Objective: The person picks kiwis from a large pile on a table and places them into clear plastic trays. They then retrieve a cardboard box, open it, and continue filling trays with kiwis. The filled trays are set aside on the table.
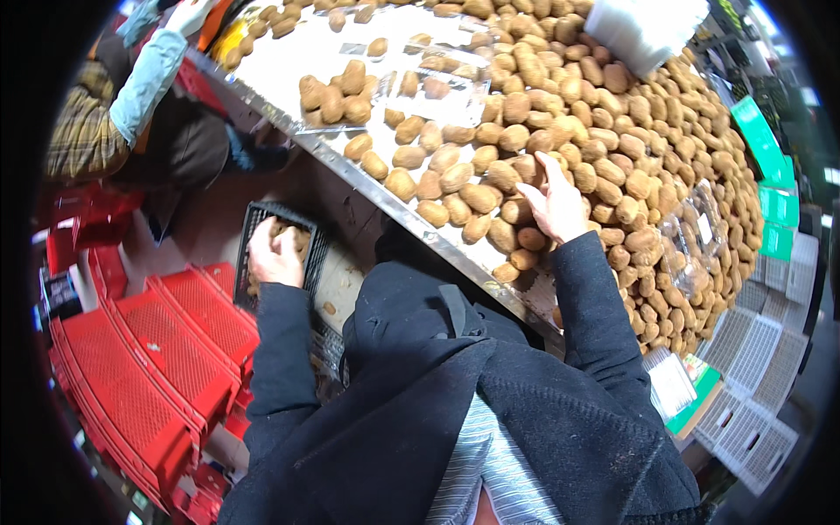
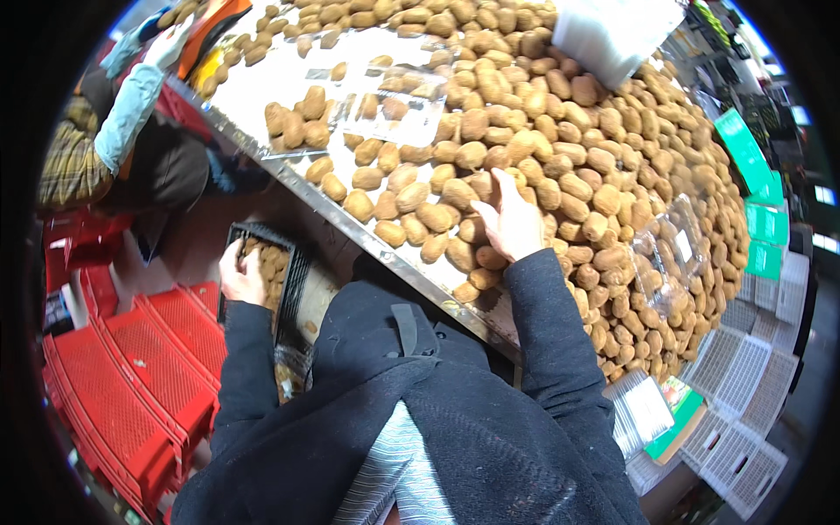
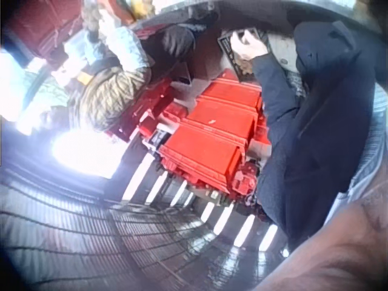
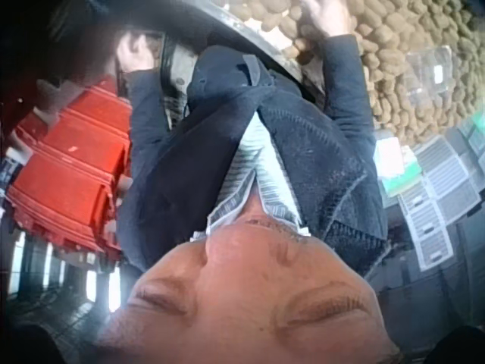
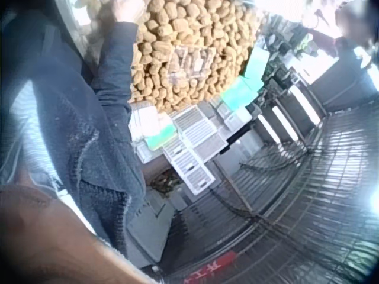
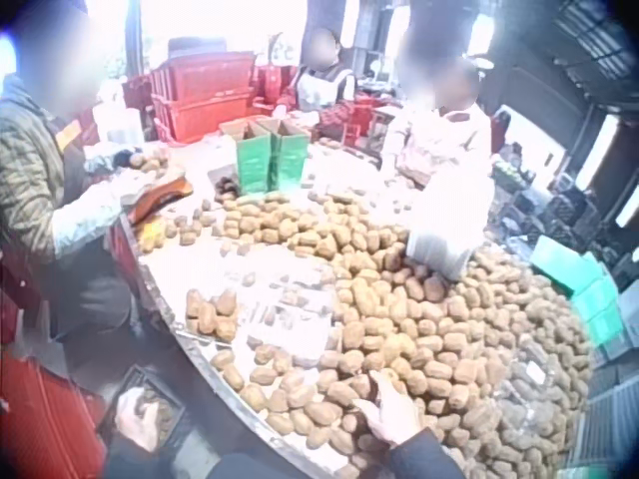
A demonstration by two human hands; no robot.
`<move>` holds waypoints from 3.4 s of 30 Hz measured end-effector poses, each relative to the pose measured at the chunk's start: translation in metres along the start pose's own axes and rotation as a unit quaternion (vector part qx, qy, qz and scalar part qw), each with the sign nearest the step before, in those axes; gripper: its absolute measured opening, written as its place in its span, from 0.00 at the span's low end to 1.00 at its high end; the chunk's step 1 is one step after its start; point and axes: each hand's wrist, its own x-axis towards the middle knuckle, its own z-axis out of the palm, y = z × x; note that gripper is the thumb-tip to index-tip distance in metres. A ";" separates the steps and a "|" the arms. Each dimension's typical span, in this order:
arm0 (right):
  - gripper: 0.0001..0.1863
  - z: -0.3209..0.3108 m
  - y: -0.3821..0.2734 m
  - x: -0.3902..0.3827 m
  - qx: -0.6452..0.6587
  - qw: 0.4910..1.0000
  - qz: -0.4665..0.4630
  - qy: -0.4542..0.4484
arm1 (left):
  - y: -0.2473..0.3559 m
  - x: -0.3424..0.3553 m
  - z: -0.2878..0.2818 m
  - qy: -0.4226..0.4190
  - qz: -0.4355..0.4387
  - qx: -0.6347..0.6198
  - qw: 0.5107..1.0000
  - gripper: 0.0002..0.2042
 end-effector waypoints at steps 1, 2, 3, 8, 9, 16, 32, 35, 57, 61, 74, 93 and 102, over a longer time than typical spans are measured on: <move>0.32 -0.001 0.004 -0.005 0.052 0.999 0.015 0.002 | 0.034 -0.010 0.015 -0.046 0.019 -0.075 0.996 0.19; 0.28 -0.002 0.007 -0.011 0.114 0.992 0.035 0.035 | 0.068 -0.020 0.031 -0.079 0.080 -0.079 0.991 0.17; 0.20 -0.003 0.012 -0.016 0.145 0.985 0.067 0.066 | 0.100 -0.029 0.045 -0.119 0.155 -0.076 0.978 0.16; 0.10 -0.017 0.032 -0.039 0.079 0.989 0.060 0.112 | 0.205 -0.040 0.128 -0.243 0.371 -0.093 0.892 0.16; 0.10 -0.019 0.033 -0.044 0.071 0.989 0.055 0.122 | 0.214 -0.040 0.145 -0.246 0.428 -0.088 0.866 0.17; 0.13 -0.014 0.009 -0.050 0.042 0.990 0.020 0.130 | 0.233 -0.029 0.218 -0.352 0.505 0.118 0.779 0.21; 0.24 0.015 -0.020 -0.052 -0.260 0.963 -0.061 0.016 | 0.236 -0.025 0.213 -0.527 0.011 -0.159 0.835 0.20; 0.21 0.019 -0.029 -0.047 -0.260 0.965 -0.033 0.010 | 0.242 -0.030 0.229 -0.547 -0.050 -0.184 0.815 0.18; 0.22 -0.064 0.048 0.065 0.502 0.838 0.207 -0.060 | 0.296 -0.030 0.256 -0.524 -0.269 -0.287 0.755 0.38; 0.19 -0.071 0.054 0.079 0.567 0.799 0.182 -0.087 | 0.301 -0.007 0.256 -0.569 -0.312 -0.301 0.699 0.32; 0.30 -0.081 0.050 0.114 0.435 0.813 0.255 -0.291 | 0.291 0.008 0.247 -0.652 -0.191 -0.253 0.689 0.37; 0.37 -0.106 -0.027 0.089 0.651 0.722 0.025 -0.235 | 0.303 0.069 0.169 -0.584 0.179 -0.292 0.736 0.36; 0.32 -0.027 -0.103 0.160 0.471 0.843 -0.069 -0.250 | 0.245 0.140 0.174 -0.483 0.097 -0.188 0.850 0.28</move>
